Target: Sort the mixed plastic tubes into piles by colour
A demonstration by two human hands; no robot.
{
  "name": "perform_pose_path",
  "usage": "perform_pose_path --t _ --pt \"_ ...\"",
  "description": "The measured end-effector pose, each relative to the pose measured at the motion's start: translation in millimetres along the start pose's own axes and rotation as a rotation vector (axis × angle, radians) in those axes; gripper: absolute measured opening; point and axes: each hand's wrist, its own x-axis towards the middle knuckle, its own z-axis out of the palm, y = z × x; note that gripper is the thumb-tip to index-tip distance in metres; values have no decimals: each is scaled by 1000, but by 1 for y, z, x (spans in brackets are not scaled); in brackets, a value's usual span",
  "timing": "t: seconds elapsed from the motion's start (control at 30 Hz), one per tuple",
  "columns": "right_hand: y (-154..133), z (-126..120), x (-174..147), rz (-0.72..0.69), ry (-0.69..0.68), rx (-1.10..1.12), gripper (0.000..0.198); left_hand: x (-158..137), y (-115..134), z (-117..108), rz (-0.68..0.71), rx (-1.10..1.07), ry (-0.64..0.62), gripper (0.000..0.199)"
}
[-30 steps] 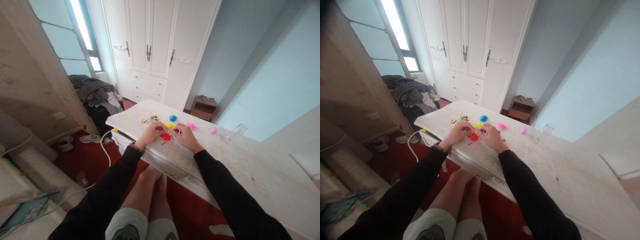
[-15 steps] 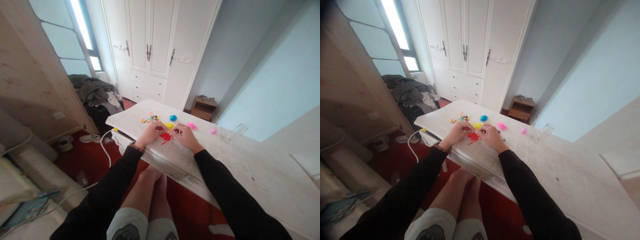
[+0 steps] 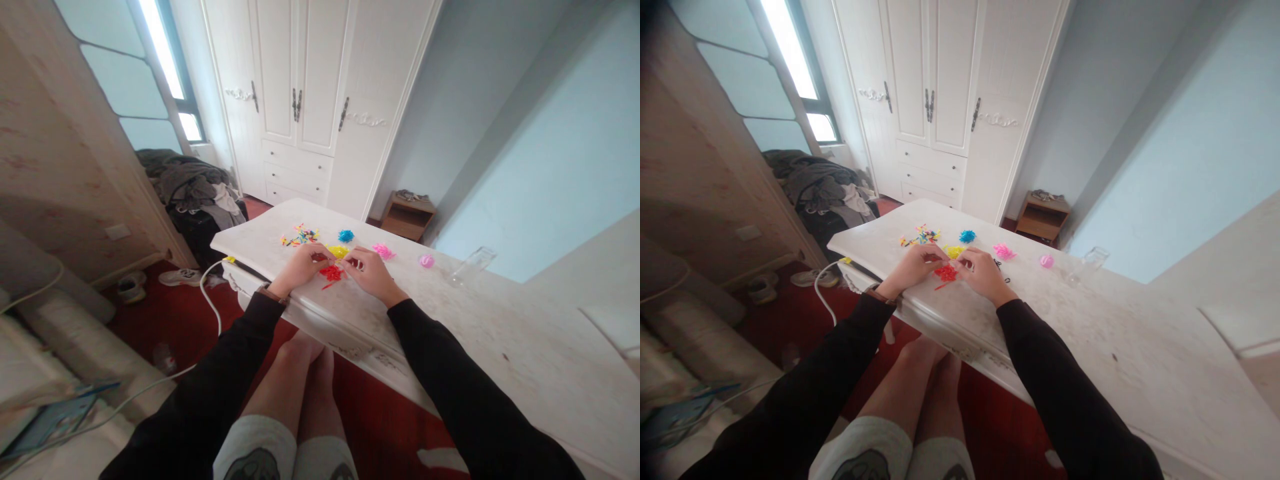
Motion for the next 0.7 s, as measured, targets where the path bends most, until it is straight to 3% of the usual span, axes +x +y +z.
perform_pose_path --t 0.7 --pt "0 0 0 5 -15 1 19 0 2 -1 -3 9 -3 10"
